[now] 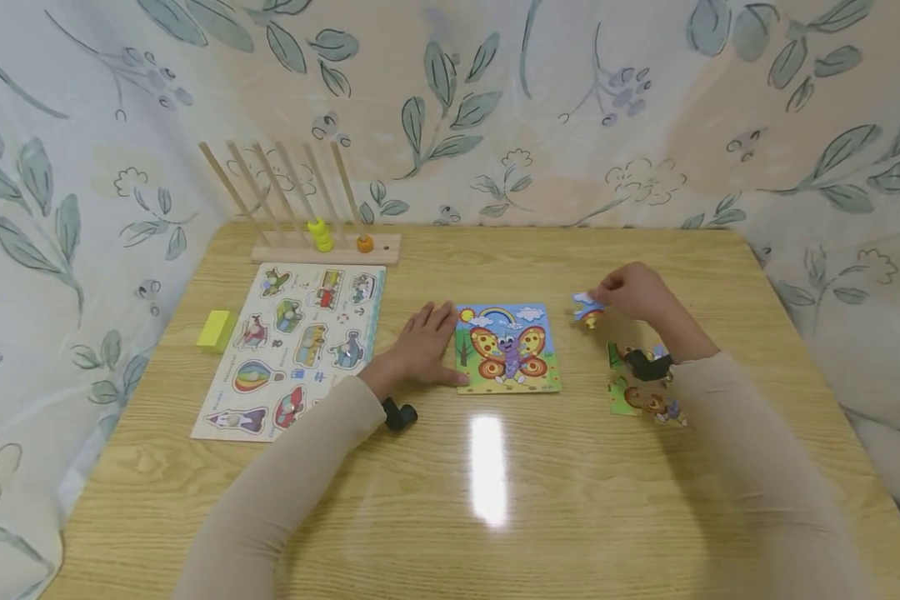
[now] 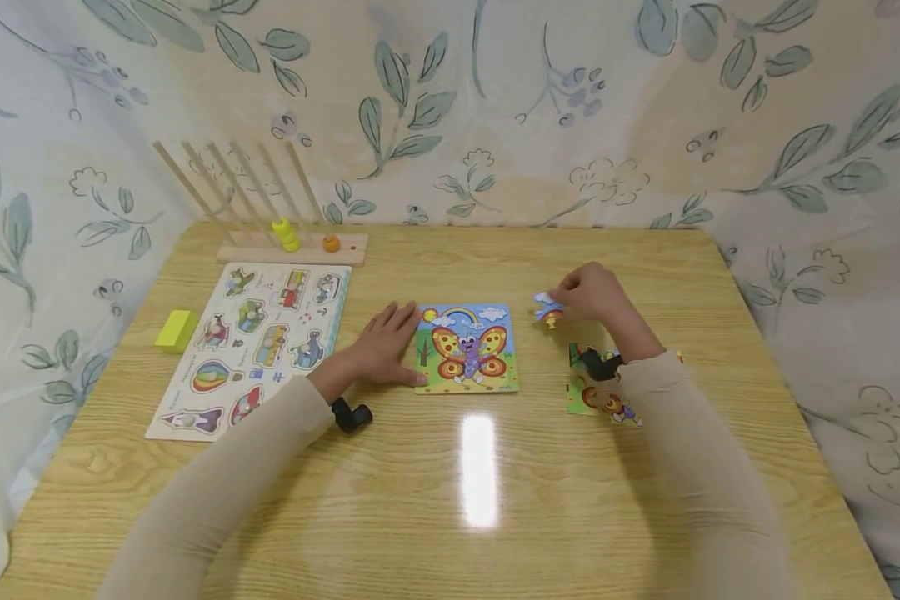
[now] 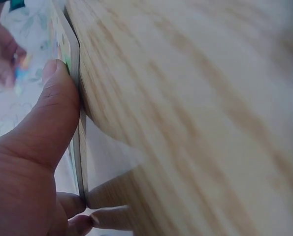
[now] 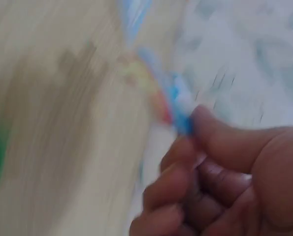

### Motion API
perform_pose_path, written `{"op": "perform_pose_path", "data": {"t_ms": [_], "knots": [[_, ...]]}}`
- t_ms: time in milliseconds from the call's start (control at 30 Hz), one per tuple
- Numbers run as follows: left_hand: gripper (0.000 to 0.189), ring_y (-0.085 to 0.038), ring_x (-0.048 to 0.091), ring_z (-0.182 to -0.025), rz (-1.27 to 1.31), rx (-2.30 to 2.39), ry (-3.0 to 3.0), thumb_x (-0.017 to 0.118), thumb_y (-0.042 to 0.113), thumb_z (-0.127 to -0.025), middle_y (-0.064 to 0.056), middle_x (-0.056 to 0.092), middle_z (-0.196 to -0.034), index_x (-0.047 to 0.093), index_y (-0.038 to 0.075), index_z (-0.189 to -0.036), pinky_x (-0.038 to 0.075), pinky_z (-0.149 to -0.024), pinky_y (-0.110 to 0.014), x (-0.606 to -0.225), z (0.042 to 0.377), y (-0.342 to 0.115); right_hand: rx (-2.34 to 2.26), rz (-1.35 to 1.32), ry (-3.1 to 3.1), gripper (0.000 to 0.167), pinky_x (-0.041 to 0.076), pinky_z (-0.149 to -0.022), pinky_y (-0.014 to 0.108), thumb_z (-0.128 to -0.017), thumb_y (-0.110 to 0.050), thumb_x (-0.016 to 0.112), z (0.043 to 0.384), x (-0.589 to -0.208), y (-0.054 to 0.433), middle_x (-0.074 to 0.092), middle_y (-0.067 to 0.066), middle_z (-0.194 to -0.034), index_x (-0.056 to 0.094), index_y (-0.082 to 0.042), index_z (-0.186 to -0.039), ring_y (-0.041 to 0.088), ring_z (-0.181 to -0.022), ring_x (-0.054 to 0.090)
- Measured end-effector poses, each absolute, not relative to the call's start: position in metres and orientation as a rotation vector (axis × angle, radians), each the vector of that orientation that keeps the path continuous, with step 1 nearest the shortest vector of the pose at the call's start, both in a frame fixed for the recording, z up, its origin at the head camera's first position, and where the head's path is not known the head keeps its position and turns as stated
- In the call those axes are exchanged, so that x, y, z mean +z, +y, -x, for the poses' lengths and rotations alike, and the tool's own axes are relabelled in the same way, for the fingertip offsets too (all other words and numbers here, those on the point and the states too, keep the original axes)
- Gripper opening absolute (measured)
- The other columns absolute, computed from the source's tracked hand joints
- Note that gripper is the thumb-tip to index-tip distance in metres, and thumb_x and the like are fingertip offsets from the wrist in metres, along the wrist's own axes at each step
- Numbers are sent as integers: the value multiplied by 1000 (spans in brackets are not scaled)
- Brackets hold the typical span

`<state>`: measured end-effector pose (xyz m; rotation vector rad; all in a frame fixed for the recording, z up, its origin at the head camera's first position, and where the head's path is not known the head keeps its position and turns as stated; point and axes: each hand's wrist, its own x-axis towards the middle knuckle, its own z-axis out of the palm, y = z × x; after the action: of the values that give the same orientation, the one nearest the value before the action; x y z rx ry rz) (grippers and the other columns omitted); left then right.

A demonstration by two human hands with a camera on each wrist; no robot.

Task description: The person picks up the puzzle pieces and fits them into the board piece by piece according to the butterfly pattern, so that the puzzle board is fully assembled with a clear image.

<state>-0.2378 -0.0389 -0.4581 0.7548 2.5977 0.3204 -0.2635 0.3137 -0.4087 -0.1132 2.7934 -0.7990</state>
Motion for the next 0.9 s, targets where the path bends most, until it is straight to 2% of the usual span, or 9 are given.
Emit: {"op": "perform_pose_path", "data": {"t_ms": [133,267,600,767,900], "knots": [[112,-35,-8,-149,-749,328,2599,66,64,-78,-10,-3,-163,6,8,-155,4,-121,-51,-458,238,-39,-1003,210,2635,31,41,-60,28,-93,-27,64,271,-415,270,64,9,-81,71,2,-87,17,-70,48],[112,-35,-8,-149,-751,335,2590,66,63,-78,-10,-3,-163,6,8,-155,4,-121,-51,-457,239,-39,-930,191,2646,31,36,-56,26,-90,-30,66,277,-428,248,60,0,-69,72,-2,-79,15,-63,45],[113,-36,-7,-149,-758,323,2602,66,65,-78,-10,-3,-163,6,8,-155,4,-121,-52,-457,241,-38,-641,196,2824,31,39,-55,28,-91,-31,64,275,-441,234,61,6,-70,68,-3,-80,19,-62,51],[113,-36,-8,-149,-757,331,2597,66,64,-78,-10,-3,-163,6,8,-155,5,-120,-52,-458,240,-38,-465,182,2895,36,39,-54,31,-90,-35,65,270,-439,227,59,11,-76,57,0,-93,22,-64,52],[113,-36,-8,-149,-752,339,2594,67,64,-78,-11,-3,-163,6,8,-155,4,-120,-52,-458,239,-39,-465,165,2891,39,39,-53,30,-91,-38,64,267,-441,227,58,11,-79,53,-2,-98,22,-66,52]]}}
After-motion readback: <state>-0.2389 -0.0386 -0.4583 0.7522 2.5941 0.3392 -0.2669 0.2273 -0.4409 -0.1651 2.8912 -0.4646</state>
